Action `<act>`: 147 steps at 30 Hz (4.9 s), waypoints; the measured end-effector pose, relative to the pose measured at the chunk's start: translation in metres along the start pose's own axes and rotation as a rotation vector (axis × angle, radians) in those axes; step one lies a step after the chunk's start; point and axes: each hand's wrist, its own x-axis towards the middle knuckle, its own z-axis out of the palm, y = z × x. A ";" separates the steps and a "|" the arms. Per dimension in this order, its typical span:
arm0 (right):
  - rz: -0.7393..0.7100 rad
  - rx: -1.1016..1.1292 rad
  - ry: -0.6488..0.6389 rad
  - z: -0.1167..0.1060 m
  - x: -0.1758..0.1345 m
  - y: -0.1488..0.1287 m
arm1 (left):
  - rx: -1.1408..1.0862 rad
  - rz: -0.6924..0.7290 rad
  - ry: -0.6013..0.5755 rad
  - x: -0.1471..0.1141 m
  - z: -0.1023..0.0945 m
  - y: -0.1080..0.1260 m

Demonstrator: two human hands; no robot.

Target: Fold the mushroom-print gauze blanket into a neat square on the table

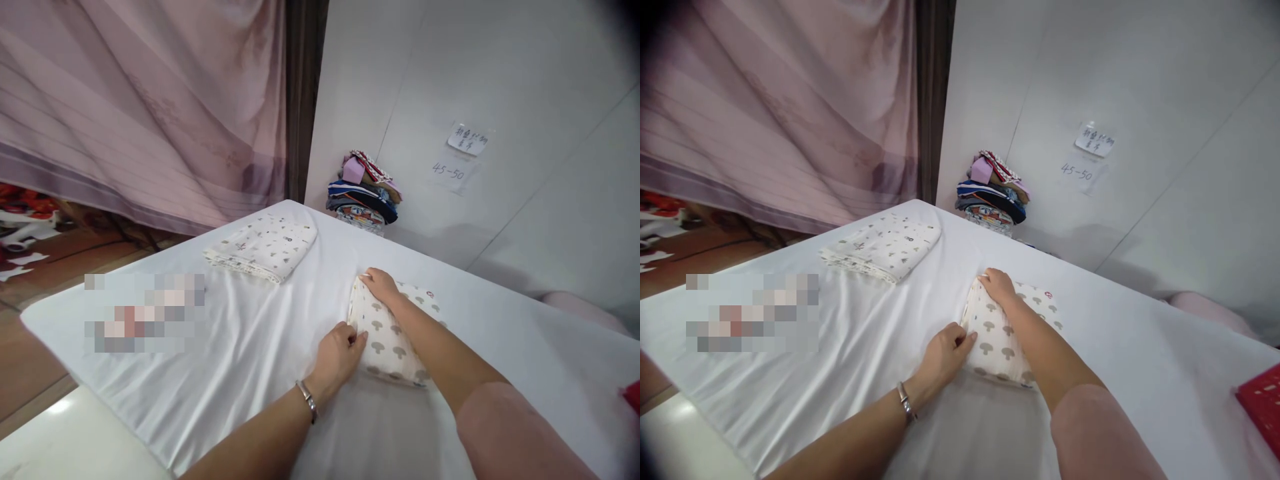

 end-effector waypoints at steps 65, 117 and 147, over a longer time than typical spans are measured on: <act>-0.013 -0.053 -0.150 -0.002 -0.037 -0.041 | 0.091 0.079 0.018 0.002 0.000 0.001; -0.306 -0.117 0.103 -0.004 -0.199 -0.041 | 0.084 0.009 -0.020 0.004 -0.006 0.001; 0.301 -0.090 0.046 -0.036 -0.186 0.055 | 0.216 -0.245 -0.032 0.090 0.000 0.025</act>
